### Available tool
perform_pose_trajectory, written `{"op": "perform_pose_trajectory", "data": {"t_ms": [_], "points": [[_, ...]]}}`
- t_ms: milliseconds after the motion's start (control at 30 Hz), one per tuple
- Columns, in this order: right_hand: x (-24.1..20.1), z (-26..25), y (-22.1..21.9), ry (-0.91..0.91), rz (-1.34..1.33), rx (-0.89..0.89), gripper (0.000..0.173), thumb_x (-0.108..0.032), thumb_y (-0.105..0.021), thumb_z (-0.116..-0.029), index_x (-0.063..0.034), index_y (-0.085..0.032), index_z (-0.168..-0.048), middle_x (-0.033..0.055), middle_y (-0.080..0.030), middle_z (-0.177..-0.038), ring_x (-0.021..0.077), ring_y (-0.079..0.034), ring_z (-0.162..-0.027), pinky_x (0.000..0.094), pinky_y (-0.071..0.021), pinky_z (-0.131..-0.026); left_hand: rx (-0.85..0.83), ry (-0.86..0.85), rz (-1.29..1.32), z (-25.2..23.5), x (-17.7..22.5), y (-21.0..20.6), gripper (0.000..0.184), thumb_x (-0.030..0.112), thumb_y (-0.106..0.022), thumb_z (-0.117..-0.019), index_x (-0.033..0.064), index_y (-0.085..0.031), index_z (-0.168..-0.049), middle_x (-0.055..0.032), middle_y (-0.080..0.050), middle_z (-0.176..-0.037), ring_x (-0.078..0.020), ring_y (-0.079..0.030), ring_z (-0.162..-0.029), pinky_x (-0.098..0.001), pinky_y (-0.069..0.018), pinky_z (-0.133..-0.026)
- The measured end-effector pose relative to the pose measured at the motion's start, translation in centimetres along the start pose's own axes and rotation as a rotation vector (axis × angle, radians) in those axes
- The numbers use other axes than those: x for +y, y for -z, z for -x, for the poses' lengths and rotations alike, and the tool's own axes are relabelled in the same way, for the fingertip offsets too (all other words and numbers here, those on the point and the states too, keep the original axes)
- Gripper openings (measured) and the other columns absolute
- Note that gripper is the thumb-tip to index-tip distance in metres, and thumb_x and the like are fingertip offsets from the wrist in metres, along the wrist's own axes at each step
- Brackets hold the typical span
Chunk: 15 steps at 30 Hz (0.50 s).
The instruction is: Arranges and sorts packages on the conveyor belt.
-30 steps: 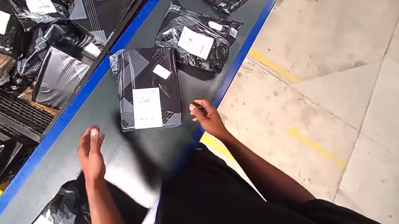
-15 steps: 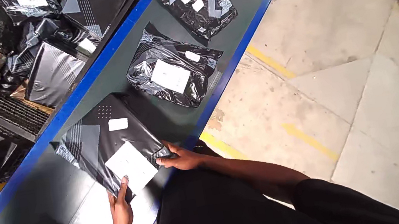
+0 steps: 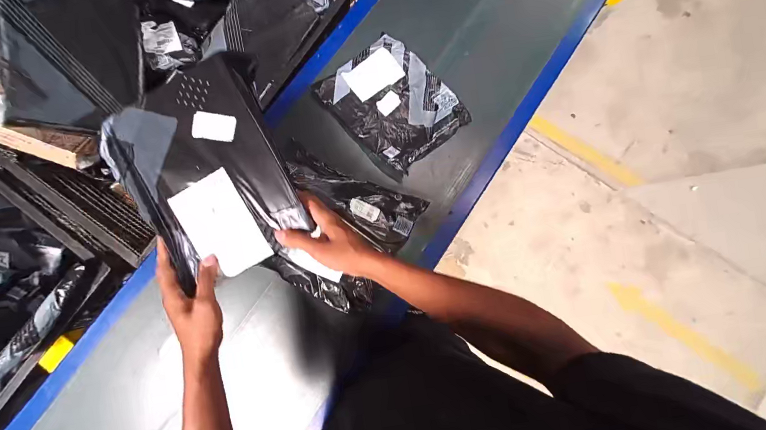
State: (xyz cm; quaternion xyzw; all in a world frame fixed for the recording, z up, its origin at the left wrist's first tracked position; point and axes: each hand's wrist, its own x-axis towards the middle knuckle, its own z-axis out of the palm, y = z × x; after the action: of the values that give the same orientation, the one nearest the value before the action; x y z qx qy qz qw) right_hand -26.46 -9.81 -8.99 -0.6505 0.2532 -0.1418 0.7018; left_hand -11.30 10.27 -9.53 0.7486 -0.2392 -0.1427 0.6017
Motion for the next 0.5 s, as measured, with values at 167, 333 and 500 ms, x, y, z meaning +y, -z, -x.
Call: {"op": "perform_pose_trajectory", "data": {"t_ms": [167,333,500], "points": [[5.6,6.0,-1.8,-0.092,-0.073,-0.144,0.077,-0.025,-0.077,-0.0918,0.0008,-0.039,-0.154,0.0168,-0.045,-0.155,0.0197,-0.053,-0.136,0.0372,-0.0516,-0.111,0.089,0.355,0.257,10.7,-3.4,4.2,0.082,0.018,-0.069,-0.0957,0.0068,-0.020,-0.160,-0.0105,-0.045,-0.154,-0.0199,-0.054,-0.133,-0.0388,-0.0514,-0.107],[8.2,7.7,-5.9,-0.006,-0.047,-0.394,0.082,-0.020,-0.078,-0.0908,0.0030,-0.034,-0.156,0.0176,-0.039,-0.160,0.0214,-0.050,-0.141,0.0387,-0.0546,-0.109,0.300,0.522,0.429,17.5,-6.4,6.5,0.083,0.019,-0.073,-0.0921,0.0028,-0.021,-0.155,-0.0145,-0.062,-0.129,-0.0236,-0.068,-0.111,-0.0447,-0.0593,-0.095],[9.6,7.8,-8.1,-0.084,-0.057,-0.589,0.084,-0.024,-0.077,-0.0932,0.0008,-0.030,-0.157,0.0148,-0.045,-0.156,0.0207,-0.056,-0.135,0.0397,-0.0573,-0.106,0.333,0.395,0.479,20.9,-8.6,10.2,0.092,0.018,-0.077,-0.0886,0.0016,-0.017,-0.157,-0.0154,-0.058,-0.134,-0.0239,-0.065,-0.114,-0.0439,-0.0582,-0.096]]}}
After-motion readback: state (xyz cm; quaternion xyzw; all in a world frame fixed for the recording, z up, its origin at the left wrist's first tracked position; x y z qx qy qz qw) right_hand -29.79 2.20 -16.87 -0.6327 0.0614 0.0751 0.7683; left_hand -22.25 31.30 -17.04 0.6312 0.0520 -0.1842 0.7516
